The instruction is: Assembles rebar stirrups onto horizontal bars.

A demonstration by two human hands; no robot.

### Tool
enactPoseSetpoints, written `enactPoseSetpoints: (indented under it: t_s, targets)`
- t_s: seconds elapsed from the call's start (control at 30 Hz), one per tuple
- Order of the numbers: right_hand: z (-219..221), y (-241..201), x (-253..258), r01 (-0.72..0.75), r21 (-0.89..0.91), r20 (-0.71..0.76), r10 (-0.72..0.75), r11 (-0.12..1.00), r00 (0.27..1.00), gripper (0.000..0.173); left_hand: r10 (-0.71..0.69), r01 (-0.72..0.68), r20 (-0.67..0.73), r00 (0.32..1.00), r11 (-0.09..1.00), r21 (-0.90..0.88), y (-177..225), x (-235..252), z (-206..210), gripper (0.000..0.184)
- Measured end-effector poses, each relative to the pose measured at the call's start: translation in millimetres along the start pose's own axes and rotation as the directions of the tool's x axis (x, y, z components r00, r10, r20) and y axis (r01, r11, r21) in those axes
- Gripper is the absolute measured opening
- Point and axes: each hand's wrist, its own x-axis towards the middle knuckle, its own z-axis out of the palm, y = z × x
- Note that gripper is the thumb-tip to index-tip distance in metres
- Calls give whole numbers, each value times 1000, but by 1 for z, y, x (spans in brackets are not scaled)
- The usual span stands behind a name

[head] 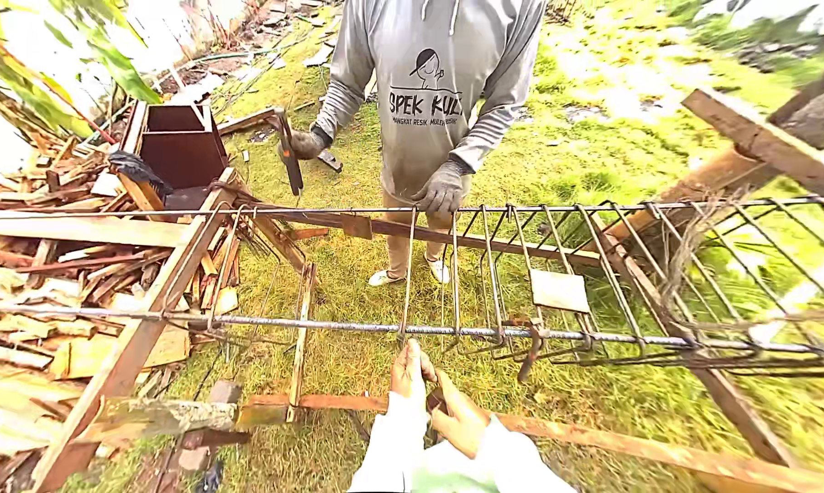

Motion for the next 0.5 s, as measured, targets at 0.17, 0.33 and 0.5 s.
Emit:
enactPoseSetpoints:
  t_s: [0.17,0.33,0.5]
  targets:
    - [-3,-20,3,114,5,98,-114,994,989,51,-187,183,-22,982,975,-130,35,3,-1,51]
    - [-68,-16,-3,195,135,-216,-163,971,963,39,-259,257,-40,965,966,-31,78,15,-35,53]
    - [-176,15,-13,151,655,-716,544,741,437,42,-308,309,-131,942,951,-14,60,34,-82,44]
